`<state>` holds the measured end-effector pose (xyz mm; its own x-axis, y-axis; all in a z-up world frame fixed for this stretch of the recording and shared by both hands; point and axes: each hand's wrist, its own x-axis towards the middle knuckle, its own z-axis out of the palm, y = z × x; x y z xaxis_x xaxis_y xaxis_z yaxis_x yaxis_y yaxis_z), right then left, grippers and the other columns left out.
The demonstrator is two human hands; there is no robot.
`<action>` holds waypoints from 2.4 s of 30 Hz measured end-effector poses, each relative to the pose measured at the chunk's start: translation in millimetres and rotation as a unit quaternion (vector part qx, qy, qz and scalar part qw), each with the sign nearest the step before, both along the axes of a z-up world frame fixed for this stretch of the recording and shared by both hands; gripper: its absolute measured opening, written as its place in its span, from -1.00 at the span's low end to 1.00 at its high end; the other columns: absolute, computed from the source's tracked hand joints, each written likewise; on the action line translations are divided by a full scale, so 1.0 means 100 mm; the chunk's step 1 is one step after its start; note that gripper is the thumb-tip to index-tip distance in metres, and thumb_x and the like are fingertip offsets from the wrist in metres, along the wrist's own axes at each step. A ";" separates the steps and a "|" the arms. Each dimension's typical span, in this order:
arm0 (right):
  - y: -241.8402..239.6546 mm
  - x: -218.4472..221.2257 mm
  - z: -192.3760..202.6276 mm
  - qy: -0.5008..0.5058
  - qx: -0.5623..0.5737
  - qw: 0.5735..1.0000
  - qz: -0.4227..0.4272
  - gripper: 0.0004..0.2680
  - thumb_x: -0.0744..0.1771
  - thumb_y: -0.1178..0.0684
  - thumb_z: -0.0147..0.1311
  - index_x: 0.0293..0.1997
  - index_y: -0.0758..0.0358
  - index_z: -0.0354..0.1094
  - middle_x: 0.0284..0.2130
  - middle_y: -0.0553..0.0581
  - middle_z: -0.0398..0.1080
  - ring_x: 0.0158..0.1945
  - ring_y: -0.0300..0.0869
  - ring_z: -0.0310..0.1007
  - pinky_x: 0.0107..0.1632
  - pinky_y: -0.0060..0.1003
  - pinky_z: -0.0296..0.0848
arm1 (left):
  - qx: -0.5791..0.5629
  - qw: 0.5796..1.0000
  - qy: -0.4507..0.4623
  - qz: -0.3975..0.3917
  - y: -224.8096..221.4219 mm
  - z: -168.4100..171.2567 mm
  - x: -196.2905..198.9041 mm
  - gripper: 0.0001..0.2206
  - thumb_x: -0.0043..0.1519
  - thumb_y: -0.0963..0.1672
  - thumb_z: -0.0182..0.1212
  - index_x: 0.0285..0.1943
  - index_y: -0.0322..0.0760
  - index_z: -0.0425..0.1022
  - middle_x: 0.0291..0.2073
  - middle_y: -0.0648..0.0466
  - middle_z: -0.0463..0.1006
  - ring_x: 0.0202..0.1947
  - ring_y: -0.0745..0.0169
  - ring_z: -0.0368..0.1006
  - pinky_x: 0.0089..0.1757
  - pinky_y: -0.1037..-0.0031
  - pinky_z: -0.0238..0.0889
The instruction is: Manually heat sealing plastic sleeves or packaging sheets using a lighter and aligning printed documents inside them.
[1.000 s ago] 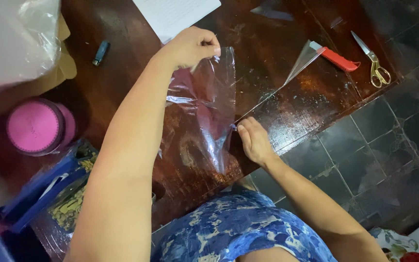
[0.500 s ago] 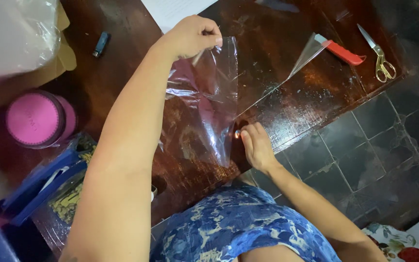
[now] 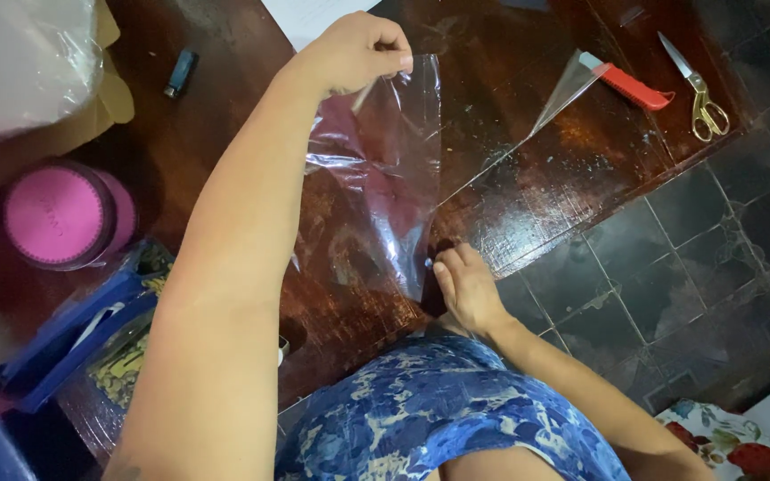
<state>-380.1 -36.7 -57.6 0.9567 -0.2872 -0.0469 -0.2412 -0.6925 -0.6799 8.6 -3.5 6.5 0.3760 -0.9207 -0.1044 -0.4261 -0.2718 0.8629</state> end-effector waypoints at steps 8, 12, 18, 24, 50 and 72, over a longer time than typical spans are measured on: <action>0.05 -0.06 0.02 -0.009 -0.015 1.000 0.004 -0.88 0.39 0.07 -0.02 -0.12 0.29 0.37 -0.25 0.30 0.29 -0.12 0.19 0.32 -0.05 0.02 0.34 | 0.008 1.000 0.014 0.005 0.02 0.03 0.02 -0.87 0.24 -0.10 0.31 -0.19 -0.26 0.64 -0.42 0.17 0.62 -0.37 0.45 0.48 -0.29 0.52 0.32; -0.04 0.06 -0.02 -0.015 -0.044 0.999 -0.019 -0.87 0.39 0.07 -0.01 -0.09 0.30 0.37 -0.23 0.31 0.28 -0.13 0.20 0.32 -0.04 0.03 0.34 | 0.010 1.000 0.008 0.013 0.03 0.04 0.04 -0.86 0.25 -0.10 0.32 -0.18 -0.26 0.63 -0.40 0.17 0.62 -0.37 0.45 0.49 -0.29 0.51 0.32; 0.05 0.04 0.07 -0.013 -0.065 0.998 -0.014 -0.87 0.39 0.07 0.01 -0.08 0.30 0.36 -0.22 0.29 0.29 -0.12 0.17 0.31 -0.04 0.01 0.34 | -0.007 1.000 0.020 0.004 0.05 0.01 0.06 -0.87 0.29 -0.11 0.30 -0.16 -0.27 0.62 -0.38 0.18 0.64 -0.34 0.47 0.52 -0.24 0.53 0.37; 0.11 -0.11 0.08 0.021 -0.168 0.984 0.050 -0.86 0.34 0.01 0.10 -0.15 0.26 0.38 -0.27 0.23 0.30 -0.17 0.10 0.28 -0.07 -0.04 0.32 | 0.027 0.999 0.021 0.037 0.07 0.12 0.02 -0.87 0.30 -0.09 0.31 -0.17 -0.25 0.64 -0.43 0.16 0.61 -0.41 0.46 0.44 -0.32 0.50 0.29; -0.38 0.23 0.53 -0.012 0.039 0.995 -0.095 -0.55 0.19 -0.14 0.40 0.05 0.33 0.41 -0.14 0.23 0.49 -0.15 -0.05 0.55 -0.11 -0.22 0.51 | -0.047 0.994 -0.103 -0.009 0.20 0.78 -0.11 -0.85 0.28 -0.09 0.32 -0.14 -0.26 0.63 -0.36 0.08 0.65 -0.34 0.29 0.52 -0.26 0.44 0.34; -1.47 1.21 1.41 0.072 0.229 0.965 0.101 -0.92 0.25 0.19 0.26 -0.26 0.31 0.56 -0.37 0.04 0.62 -0.26 -0.34 0.55 -0.13 -0.38 0.51 | -0.059 0.893 -0.159 0.418 1.87 1.77 -0.02 -0.88 0.36 -0.15 0.25 -0.09 -0.36 0.57 -0.45 0.07 0.60 -0.51 0.39 0.42 -0.39 0.50 0.29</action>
<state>-258.7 -183.4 83.0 0.9654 -0.0122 -0.2606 -0.2465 -0.3693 -0.8960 6.1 183.1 183.0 0.9297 -0.3029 0.2097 -0.3463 -0.5243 0.7780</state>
